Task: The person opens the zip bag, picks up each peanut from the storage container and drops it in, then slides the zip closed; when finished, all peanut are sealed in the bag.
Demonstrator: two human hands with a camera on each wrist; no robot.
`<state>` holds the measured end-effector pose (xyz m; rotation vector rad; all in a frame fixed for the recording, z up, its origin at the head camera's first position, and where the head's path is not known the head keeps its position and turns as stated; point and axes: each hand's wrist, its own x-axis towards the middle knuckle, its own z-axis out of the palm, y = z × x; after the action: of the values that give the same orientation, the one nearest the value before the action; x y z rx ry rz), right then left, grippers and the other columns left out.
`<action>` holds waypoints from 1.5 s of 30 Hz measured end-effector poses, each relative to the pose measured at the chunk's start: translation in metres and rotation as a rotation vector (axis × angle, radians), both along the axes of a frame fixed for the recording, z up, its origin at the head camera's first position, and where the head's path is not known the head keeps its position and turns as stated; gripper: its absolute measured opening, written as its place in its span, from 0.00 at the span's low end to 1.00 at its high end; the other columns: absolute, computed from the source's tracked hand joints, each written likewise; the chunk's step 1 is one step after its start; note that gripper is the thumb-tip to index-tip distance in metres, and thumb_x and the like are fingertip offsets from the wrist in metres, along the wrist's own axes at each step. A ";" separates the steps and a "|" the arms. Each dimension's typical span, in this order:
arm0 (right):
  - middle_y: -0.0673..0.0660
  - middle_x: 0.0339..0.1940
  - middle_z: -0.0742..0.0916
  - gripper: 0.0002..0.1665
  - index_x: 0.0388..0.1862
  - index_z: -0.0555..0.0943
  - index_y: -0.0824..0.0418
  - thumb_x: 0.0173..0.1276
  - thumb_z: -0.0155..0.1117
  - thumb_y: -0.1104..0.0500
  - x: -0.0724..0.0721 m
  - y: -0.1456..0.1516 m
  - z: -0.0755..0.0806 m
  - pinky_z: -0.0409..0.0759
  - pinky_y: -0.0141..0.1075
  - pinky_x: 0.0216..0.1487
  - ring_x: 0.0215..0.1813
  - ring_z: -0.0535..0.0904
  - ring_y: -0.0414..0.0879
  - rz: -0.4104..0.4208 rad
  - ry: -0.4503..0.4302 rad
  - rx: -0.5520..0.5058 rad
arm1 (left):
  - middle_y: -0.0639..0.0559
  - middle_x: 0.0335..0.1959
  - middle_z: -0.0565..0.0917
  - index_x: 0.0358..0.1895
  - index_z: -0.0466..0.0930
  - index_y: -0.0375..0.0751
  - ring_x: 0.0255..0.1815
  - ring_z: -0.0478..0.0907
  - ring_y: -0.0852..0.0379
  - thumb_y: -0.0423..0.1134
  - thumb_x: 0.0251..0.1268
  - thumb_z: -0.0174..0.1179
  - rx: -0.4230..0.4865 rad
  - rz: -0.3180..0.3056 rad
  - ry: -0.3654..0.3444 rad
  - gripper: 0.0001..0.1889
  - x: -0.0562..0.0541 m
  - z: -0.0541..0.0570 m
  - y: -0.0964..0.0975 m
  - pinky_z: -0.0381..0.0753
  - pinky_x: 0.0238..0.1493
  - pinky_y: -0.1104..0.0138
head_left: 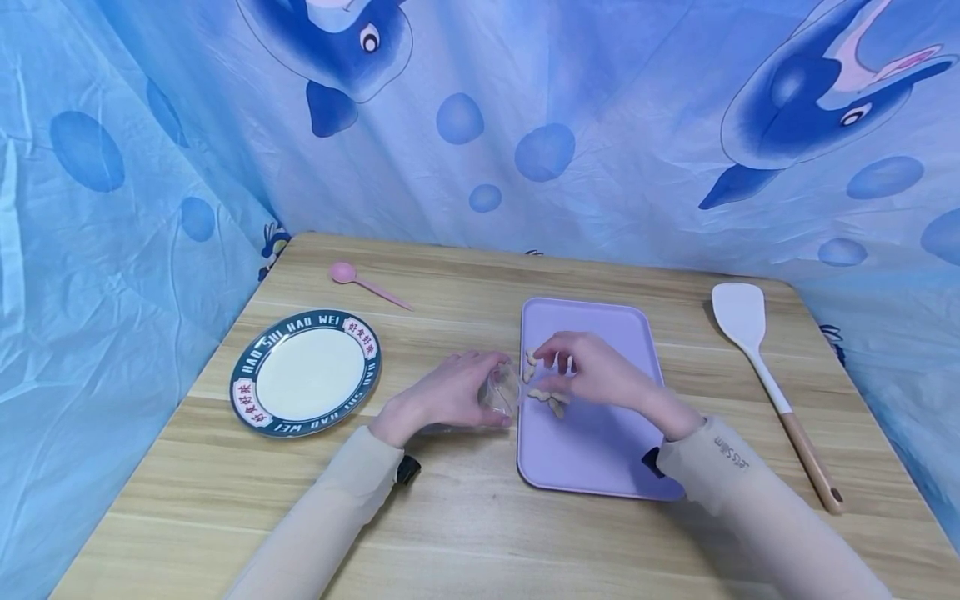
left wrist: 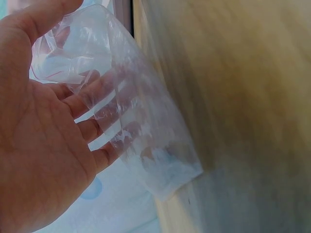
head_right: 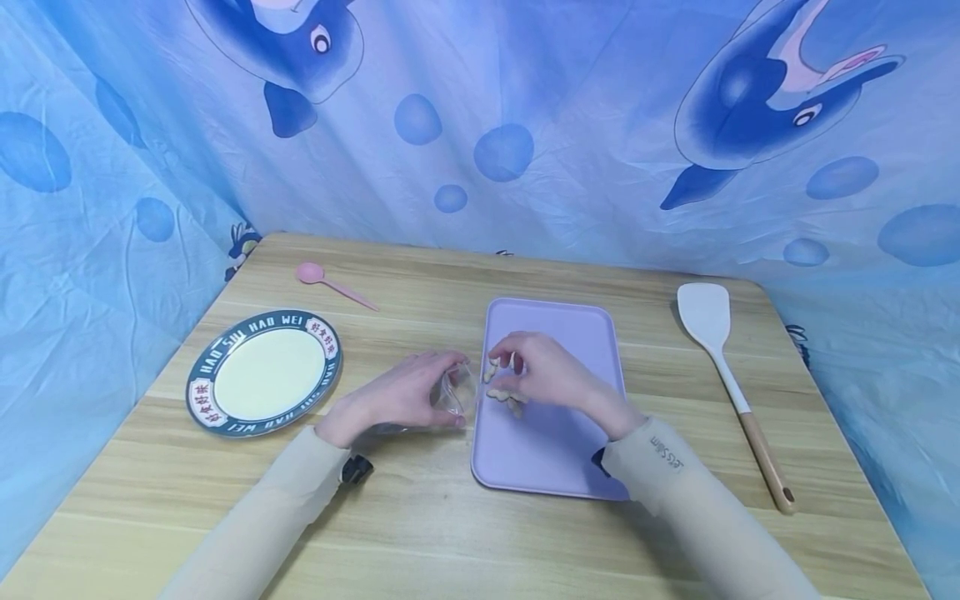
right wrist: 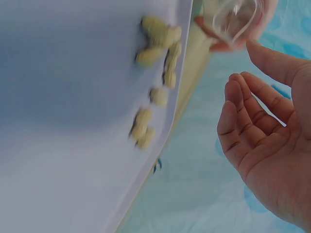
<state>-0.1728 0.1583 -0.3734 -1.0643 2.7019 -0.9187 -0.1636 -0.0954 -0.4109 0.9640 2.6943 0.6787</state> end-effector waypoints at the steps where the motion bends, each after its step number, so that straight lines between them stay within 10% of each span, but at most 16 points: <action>1: 0.56 0.36 0.86 0.19 0.49 0.84 0.66 0.59 0.76 0.64 -0.002 0.003 0.001 0.80 0.39 0.36 0.36 0.79 0.44 -0.014 0.001 0.002 | 0.48 0.66 0.76 0.71 0.67 0.42 0.67 0.70 0.48 0.58 0.49 0.74 0.002 0.000 -0.003 0.46 0.000 0.000 0.000 0.61 0.72 0.52; 24: 0.54 0.30 0.85 0.16 0.42 0.85 0.70 0.59 0.77 0.62 -0.041 0.043 -0.032 0.79 0.38 0.35 0.31 0.79 0.43 -0.142 0.017 0.069 | 0.46 0.69 0.73 0.72 0.65 0.41 0.71 0.66 0.46 0.59 0.49 0.74 -0.019 0.014 -0.017 0.48 0.001 -0.001 -0.001 0.56 0.74 0.50; 45: 0.51 0.25 0.82 0.12 0.35 0.84 0.65 0.60 0.77 0.58 -0.038 0.031 -0.045 0.74 0.38 0.34 0.29 0.75 0.44 -0.220 0.016 0.119 | 0.47 0.67 0.75 0.72 0.66 0.41 0.68 0.69 0.47 0.58 0.50 0.74 -0.021 0.013 -0.016 0.47 0.001 0.000 0.000 0.60 0.72 0.50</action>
<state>-0.2103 0.1894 -0.4188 -0.7667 2.8882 -0.7674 -0.1628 -0.0955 -0.4110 0.9329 2.6911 0.6570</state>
